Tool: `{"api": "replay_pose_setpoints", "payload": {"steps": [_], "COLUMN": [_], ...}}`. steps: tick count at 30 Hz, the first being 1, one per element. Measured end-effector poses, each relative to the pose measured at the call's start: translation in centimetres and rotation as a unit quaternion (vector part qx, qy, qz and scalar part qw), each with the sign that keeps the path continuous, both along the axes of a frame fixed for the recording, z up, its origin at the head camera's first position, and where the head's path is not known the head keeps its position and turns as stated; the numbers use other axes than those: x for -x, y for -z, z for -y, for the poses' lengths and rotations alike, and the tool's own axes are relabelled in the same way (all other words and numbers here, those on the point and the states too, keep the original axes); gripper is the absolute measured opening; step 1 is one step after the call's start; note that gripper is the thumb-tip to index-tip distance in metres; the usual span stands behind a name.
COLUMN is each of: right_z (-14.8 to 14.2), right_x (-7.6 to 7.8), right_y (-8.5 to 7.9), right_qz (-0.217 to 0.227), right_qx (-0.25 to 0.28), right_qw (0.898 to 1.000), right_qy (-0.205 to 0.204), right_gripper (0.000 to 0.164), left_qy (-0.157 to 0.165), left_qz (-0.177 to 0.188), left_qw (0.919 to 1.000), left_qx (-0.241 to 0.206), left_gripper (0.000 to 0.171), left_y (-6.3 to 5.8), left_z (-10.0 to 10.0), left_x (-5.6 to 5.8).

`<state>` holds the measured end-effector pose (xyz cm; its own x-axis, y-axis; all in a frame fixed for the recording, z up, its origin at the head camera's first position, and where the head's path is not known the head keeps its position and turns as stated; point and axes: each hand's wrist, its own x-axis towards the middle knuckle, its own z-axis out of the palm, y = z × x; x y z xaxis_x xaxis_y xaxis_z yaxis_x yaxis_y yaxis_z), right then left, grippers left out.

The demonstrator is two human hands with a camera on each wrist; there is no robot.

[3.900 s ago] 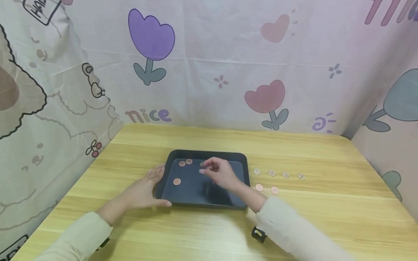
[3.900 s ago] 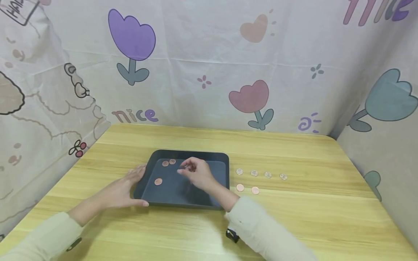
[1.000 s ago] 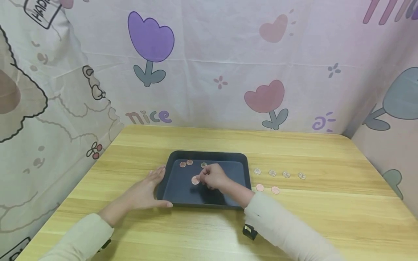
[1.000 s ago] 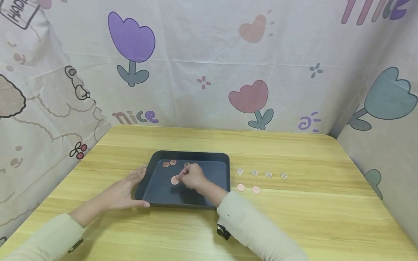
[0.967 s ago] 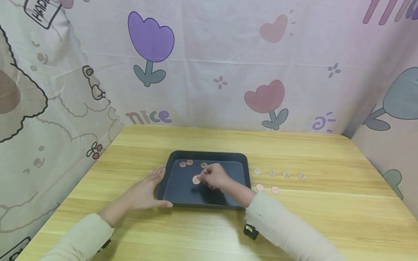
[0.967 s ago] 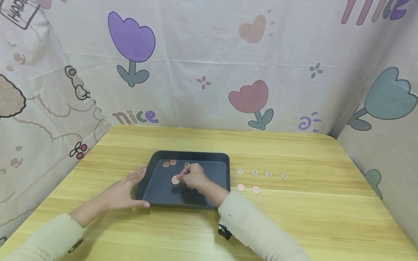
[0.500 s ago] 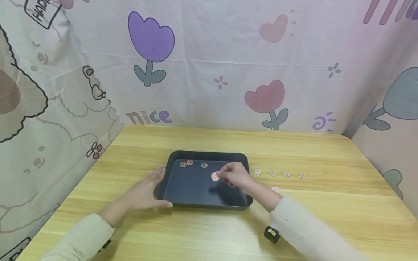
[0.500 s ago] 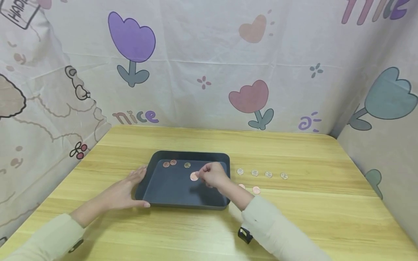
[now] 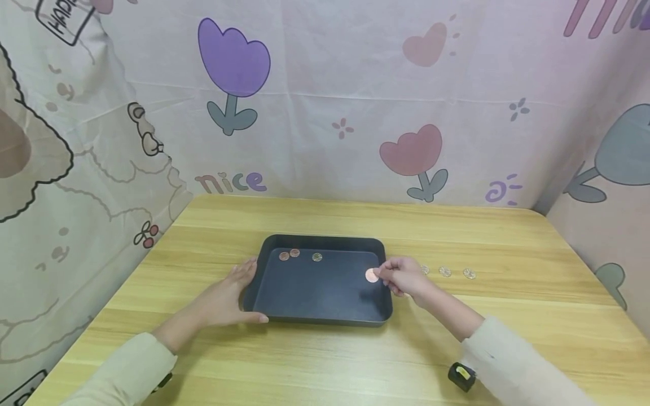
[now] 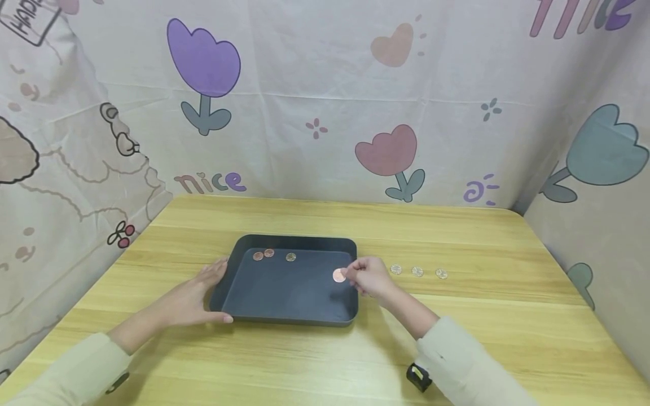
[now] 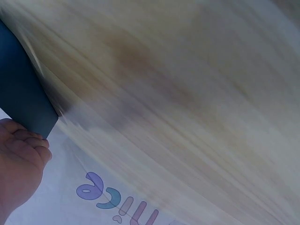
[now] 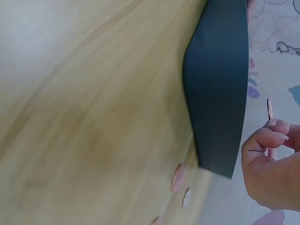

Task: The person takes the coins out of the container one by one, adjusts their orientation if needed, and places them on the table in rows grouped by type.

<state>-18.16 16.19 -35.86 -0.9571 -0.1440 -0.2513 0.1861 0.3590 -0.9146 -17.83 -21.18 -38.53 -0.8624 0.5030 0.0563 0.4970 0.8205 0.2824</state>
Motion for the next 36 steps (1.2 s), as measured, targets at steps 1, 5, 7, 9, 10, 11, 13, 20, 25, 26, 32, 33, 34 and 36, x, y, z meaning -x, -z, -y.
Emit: {"api": "replay_pose_setpoints", "payload": {"steps": [1,5,7,9,10,11,13,20,25,26,32,33,34,36], "right_z": [-0.4,-1.9,-2.6,-3.3,-3.7,-4.0,-4.7,-7.8,-10.0,-10.4,-12.5,-12.8,-13.0,-13.3], "right_x": [-0.1,-0.4,-0.6,-0.8,-0.9,-1.0,-1.2,-2.1,-2.6,-2.7,-3.3,-3.4,-3.4,-3.5], "right_y": [0.1,0.4,0.5,0.4,0.4,0.4,0.3,0.6,1.3,1.5,2.2,2.3,2.4,2.6], "right_qz": [-0.001,0.003,0.002,0.002,0.002,0.002,0.003,0.015,0.015,0.017,0.030,0.032,0.034,0.033], "right_qx": [0.002,0.000,-0.006,-0.015,-0.019,-0.023,-0.027,-0.034,-0.058,-0.064,-0.111,-0.117,-0.122,-0.128], "right_qw": [1.000,1.000,1.000,1.000,1.000,1.000,1.000,0.999,0.998,0.998,0.993,0.993,0.992,0.991], "right_qy": [-0.003,-0.001,-0.001,0.001,0.002,0.003,0.005,-0.011,0.002,0.005,0.011,0.012,0.012,0.012], "right_gripper": [0.016,0.016,0.017,0.018,0.018,0.018,0.019,0.018,0.020,0.020,0.022,0.021,0.021,0.021], "left_qy": [-0.001,-0.003,-0.004,-0.005,-0.006,-0.006,-0.007,-0.003,-0.002,-0.002,-0.002,-0.002,-0.002,-0.003], "left_qz": [0.000,0.002,0.003,0.003,0.004,0.003,0.004,-0.001,-0.003,-0.004,-0.007,-0.007,-0.007,-0.006], "left_qw": [1.0000,1.0000,1.0000,1.0000,1.0000,1.0000,1.0000,1.0000,1.0000,1.0000,1.0000,1.0000,1.0000,1.0000], "left_qx": [0.000,0.001,0.003,0.003,0.003,0.004,0.004,0.002,0.004,0.004,0.002,0.001,0.001,0.002], "left_gripper": [0.117,0.117,0.117,0.117,0.117,0.117,0.118,0.118,0.118,0.118,0.118,0.118,0.118,0.118], "left_y": [0.0,0.0,-0.1,-0.1,-0.1,-0.1,0.0,0.1,0.0,0.0,0.1,0.1,0.1,0.1], "left_z": [0.0,0.0,0.0,0.0,0.0,0.0,0.0,0.0,-0.1,-0.1,-0.1,-0.1,0.0,0.0], "left_x": [0.0,0.0,-0.1,-0.1,-0.1,-0.1,-0.1,0.0,-0.1,0.0,0.0,0.0,0.0,0.0]}}
